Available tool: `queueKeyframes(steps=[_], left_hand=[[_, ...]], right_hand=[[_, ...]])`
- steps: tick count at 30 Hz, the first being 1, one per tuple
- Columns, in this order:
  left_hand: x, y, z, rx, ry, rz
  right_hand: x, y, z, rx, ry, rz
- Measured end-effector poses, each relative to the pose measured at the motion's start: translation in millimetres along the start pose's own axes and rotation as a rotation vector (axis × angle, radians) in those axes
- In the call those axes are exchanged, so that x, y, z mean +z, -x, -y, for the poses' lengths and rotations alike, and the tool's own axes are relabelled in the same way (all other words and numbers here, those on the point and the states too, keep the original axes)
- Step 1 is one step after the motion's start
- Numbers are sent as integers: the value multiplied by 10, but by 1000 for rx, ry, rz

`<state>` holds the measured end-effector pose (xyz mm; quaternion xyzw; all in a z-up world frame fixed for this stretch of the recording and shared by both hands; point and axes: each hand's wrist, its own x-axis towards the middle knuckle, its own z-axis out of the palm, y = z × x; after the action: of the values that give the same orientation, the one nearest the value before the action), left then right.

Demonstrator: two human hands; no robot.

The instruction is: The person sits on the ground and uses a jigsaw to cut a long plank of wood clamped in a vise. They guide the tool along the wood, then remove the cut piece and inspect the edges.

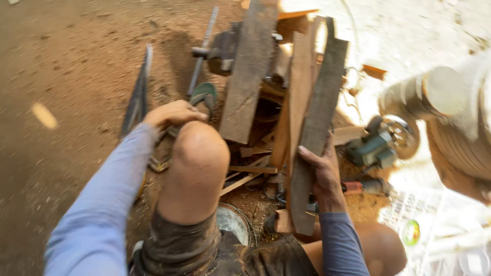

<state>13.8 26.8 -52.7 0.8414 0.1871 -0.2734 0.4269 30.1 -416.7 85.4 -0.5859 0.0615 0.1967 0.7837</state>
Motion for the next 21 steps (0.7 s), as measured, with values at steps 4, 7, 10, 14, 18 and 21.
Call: queueKeyframes(steps=[4, 7, 10, 14, 18, 21], left_hand=[[157, -184, 37, 158, -35, 3], [251, -99, 37, 173, 103, -80], [251, 165, -35, 160, 213, -168], [388, 241, -269, 195, 278, -203], [478, 260, -404, 206, 202, -276], [610, 310, -456, 196, 235, -360]], right_hand=[[47, -41, -40, -22, -45, 82], [30, -54, -66, -19, -10, 98], [84, -91, -99, -25, -2, 132], [99, -103, -130, -7, 48, 149], [186, -167, -160, -36, 72, 187], [230, -137, -160, -58, 104, 210]])
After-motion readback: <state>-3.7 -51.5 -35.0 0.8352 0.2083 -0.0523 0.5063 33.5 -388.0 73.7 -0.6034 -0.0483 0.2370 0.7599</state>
